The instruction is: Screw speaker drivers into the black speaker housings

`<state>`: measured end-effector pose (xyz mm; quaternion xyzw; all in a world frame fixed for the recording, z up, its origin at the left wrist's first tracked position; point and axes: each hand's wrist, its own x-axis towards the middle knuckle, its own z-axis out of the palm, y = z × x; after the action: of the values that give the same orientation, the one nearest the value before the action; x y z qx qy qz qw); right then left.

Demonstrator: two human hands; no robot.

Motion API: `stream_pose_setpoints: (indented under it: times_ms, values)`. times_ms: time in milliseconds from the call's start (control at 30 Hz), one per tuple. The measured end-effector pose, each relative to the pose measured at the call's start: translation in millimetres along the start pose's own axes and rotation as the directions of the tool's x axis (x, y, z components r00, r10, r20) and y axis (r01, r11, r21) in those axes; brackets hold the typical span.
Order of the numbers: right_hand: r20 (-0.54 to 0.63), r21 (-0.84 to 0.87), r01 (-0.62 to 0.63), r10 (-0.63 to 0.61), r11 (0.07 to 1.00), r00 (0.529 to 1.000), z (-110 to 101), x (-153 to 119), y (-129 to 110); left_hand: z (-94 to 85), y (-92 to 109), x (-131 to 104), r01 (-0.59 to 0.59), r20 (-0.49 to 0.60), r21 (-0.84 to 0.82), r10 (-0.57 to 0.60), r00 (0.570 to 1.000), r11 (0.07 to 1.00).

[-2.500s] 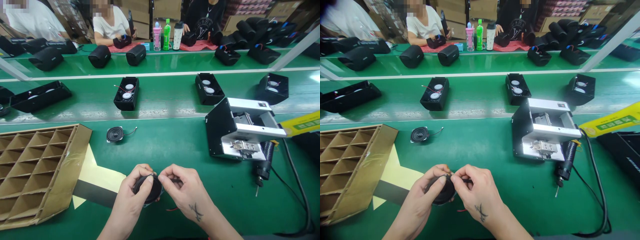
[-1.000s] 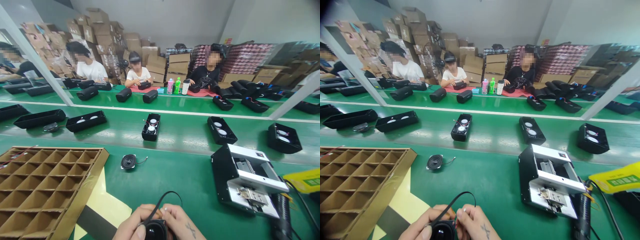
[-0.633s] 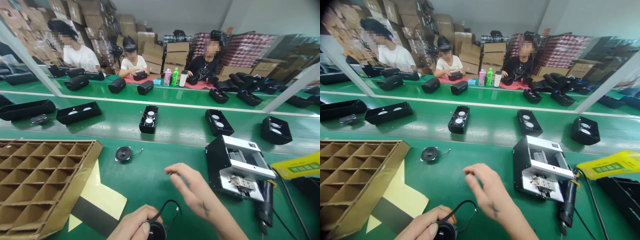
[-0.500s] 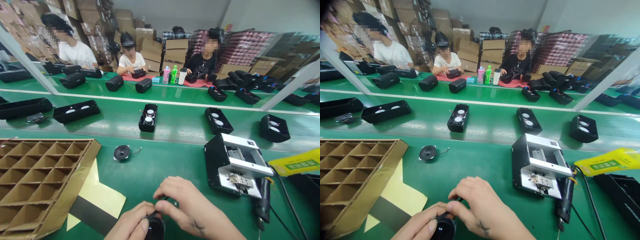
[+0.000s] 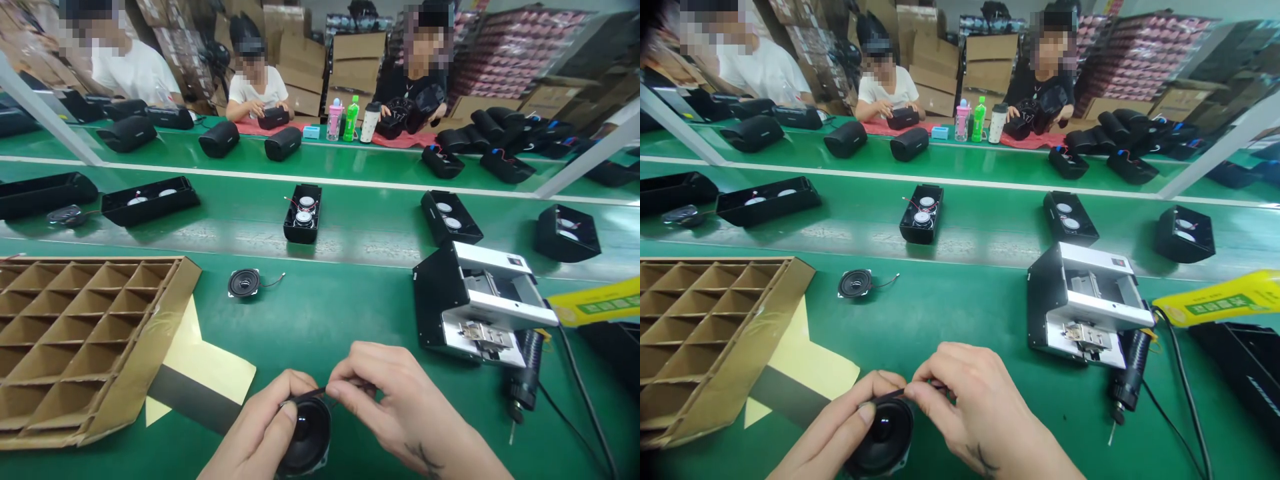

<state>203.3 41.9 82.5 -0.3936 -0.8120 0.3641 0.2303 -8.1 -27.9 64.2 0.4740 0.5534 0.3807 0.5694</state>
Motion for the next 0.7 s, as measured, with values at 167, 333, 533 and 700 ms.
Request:
stream_pose_setpoints:
  times_ms: [167,333,533,700]
  values:
    - [-0.071,0.090,-0.077,0.084,0.993,0.994,9,-8,0,2.2,-1,1,0.132,0.090,-0.146,-0.119,0.989,0.980]
    - [-0.099,0.135,-0.133,0.147,0.982,0.984,15,-14,1,4.9,-2,0,0.228,0.118,-0.245,-0.205,0.972,0.942]
    - [-0.118,0.164,-0.147,0.168,0.975,0.979,14,-16,5,4.4,-2,-3,0.250,0.140,-0.228,-0.222,0.965,0.941]
    - [-0.121,0.190,-0.151,0.176,0.970,0.977,7,-17,2,5.3,-3,-5,0.235,0.143,-0.156,-0.213,0.966,0.959]
